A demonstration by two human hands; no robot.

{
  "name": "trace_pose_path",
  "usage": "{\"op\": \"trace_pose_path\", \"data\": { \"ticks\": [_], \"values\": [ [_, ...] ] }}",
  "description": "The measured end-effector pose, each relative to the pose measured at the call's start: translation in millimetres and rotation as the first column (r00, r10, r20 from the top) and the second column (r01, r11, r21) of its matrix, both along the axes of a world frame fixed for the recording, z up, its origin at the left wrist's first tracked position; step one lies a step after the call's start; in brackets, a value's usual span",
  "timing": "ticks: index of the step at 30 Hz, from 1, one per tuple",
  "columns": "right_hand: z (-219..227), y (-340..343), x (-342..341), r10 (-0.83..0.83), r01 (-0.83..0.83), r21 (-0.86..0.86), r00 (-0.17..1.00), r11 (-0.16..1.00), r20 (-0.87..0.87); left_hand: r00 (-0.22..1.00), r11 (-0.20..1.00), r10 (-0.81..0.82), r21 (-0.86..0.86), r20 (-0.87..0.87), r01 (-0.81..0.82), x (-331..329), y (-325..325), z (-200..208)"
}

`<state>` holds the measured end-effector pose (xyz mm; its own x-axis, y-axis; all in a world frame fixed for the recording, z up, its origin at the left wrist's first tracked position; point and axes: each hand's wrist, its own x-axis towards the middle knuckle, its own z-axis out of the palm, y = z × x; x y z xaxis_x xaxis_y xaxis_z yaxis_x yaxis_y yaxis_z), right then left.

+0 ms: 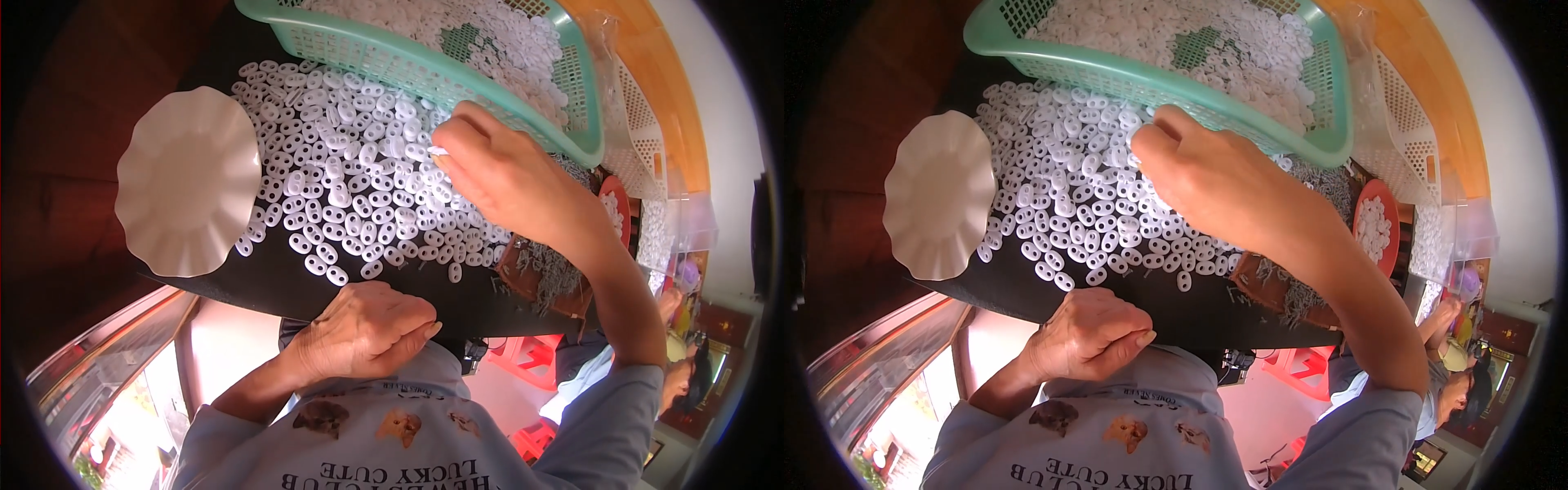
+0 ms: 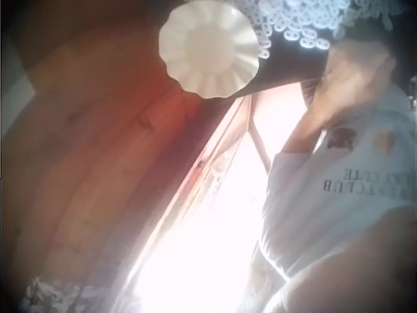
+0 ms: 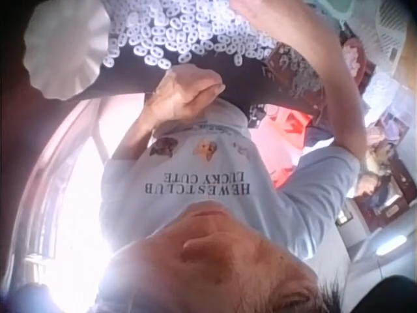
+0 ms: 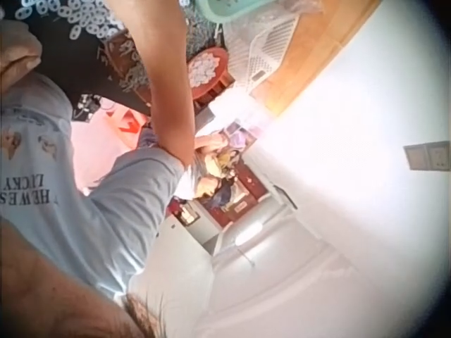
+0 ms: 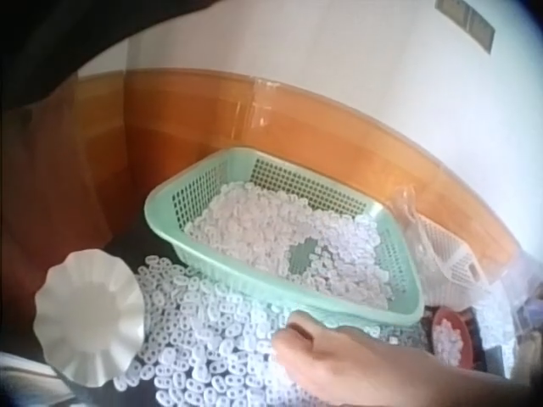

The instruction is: Assembling small plastic rings by inserting small metal pins or springs into them.

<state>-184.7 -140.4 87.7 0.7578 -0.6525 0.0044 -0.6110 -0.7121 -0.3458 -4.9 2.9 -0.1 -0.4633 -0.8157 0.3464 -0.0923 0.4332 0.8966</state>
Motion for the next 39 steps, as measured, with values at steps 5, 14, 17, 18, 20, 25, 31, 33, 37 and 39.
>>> {"op": "trace_pose_path", "data": {
  "ticks": [5, 14, 17, 18, 20, 25, 31, 33, 37, 39],
  "values": [
    [-13, -11, -10, 0.034, -0.034, -0.003, 0.999, 0.999, -0.014, 1.000, 1.000, 0.009, -0.011, 0.005, -0.009, 0, 0, 3],
    [7, -6, -17, 0.046, -0.045, 0.025, 0.998, 0.999, -0.035, 1.000, 1.000, 0.016, -0.003, 0.004, -0.016, 0, 2, 2],
    [12, -1, -17, 0.074, -0.074, -0.011, 0.997, 0.997, 0.032, 1.000, 1.000, 0.021, 0.001, -0.004, -0.021, 0, 2, 2],
    [18, 2, -15, 0.055, -0.054, -0.011, 0.995, 0.998, 0.078, 1.000, 1.000, 0.016, 0.004, 0.006, -0.016, 1, 2, 2],
    [26, -2, -16, 0.037, -0.036, -0.015, 0.992, 0.999, 0.124, 1.000, 1.000, 0.013, 0.004, 0.016, -0.013, 1, 2, 2],
    [43, -59, -27, -0.107, 0.152, -0.189, 0.968, 0.970, 0.228, 1.000, 1.000, 0.017, 0.019, 0.008, -0.017, 2, 3, 1],
    [19, -125, -62, -0.206, 0.171, -0.183, 0.959, 0.968, -0.194, 0.999, 0.998, -0.034, 0.054, 0.027, 0.032, 2, 0, 6],
    [13, -132, -66, -0.240, 0.233, -0.061, 0.920, 0.971, -0.311, 0.999, 0.998, -0.024, 0.052, 0.029, 0.023, 2, 1, 6],
    [13, -143, -55, -0.229, 0.248, -0.028, 0.838, 0.968, -0.495, 1.000, 1.000, 0.014, 0.026, -0.007, -0.014, 0, 1, 1],
    [9, -152, -51, -0.225, 0.300, 0.034, 0.780, 0.953, -0.584, 1.000, 1.000, -0.002, 0.031, -0.002, 0.003, 0, 0, 2]
  ]
}}
